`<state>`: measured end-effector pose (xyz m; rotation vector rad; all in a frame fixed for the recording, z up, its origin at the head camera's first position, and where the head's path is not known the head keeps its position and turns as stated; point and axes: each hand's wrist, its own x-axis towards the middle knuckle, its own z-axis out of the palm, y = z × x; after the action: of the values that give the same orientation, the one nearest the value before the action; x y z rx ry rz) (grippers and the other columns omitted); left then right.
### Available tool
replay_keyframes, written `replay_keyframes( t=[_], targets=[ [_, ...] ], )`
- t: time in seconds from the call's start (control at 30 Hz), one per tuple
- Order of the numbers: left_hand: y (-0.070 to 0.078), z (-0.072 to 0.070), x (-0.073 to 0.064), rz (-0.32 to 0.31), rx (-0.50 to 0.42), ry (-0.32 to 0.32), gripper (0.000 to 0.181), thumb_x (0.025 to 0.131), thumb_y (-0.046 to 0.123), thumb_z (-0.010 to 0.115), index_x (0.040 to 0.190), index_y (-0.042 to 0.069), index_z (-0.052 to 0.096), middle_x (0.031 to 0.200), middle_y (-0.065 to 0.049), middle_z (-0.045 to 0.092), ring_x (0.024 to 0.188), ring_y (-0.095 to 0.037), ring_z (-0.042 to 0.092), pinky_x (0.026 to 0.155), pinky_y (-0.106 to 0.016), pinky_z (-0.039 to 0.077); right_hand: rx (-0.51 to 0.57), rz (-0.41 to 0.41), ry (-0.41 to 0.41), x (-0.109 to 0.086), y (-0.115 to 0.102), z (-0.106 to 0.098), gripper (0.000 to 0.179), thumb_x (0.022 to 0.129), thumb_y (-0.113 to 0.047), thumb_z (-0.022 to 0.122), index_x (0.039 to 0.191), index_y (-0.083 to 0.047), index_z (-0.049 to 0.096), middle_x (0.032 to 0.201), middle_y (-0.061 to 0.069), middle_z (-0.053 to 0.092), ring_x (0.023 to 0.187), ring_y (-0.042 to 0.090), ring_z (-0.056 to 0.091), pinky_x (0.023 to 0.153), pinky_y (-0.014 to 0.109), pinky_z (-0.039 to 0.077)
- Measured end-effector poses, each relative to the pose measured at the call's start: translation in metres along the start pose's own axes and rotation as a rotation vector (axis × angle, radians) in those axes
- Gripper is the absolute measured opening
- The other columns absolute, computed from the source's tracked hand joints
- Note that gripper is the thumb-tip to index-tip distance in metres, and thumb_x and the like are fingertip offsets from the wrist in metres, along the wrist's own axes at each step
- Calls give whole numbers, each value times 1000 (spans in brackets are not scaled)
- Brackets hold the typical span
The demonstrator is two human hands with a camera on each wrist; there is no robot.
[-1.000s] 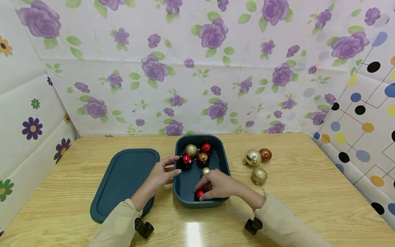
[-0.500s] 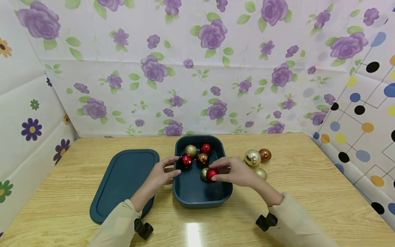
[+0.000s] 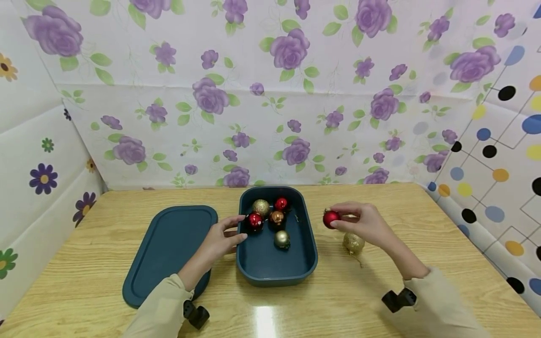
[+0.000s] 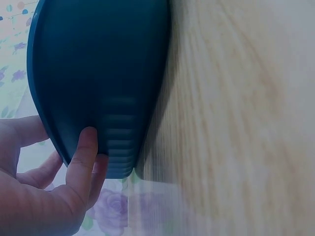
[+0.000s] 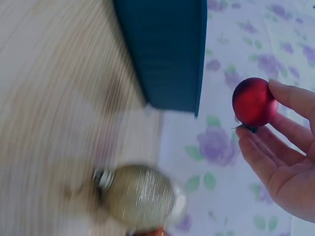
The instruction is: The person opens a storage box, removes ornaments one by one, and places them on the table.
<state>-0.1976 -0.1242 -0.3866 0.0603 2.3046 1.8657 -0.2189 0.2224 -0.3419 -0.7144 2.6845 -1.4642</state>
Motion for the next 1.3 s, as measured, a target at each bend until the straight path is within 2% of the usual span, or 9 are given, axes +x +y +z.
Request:
replay_keyframes(
  t=[0.23, 0.57, 0.87, 1.3],
  targets=[
    [-1, 0, 1, -9, 4, 4, 50, 87, 7, 60, 134, 10, 45, 136, -18, 39, 119, -37, 44, 76, -37, 53, -145, 12, 107, -14, 21, -22, 40, 81, -17, 70, 116, 1, 62, 116, 20, 59, 94, 25, 63, 72, 20, 52],
    [-2, -1, 0, -2, -4, -1, 50, 87, 7, 60, 135, 10, 45, 137, -20, 38, 119, -38, 43, 76, -37, 53, -228, 95, 133, -24, 56, -41, 40, 83, -19, 69, 115, 3, 62, 115, 24, 58, 87, 32, 64, 62, 22, 52],
    [-1, -1, 1, -7, -11, -8, 50, 88, 7, 60, 135, 10, 44, 137, -21, 37, 119, -37, 44, 77, -38, 52, -252, 181, 102, -28, 76, -48, 42, 82, -22, 69, 114, 5, 62, 116, 29, 55, 86, 34, 65, 57, 26, 51],
    [1, -1, 0, -8, -18, -9, 49, 88, 7, 59, 135, 10, 44, 137, -21, 37, 119, -38, 43, 77, -39, 52, -296, 219, 50, -24, 90, -47, 40, 81, -21, 70, 112, 3, 63, 115, 32, 54, 82, 31, 66, 57, 25, 50]
  ],
)
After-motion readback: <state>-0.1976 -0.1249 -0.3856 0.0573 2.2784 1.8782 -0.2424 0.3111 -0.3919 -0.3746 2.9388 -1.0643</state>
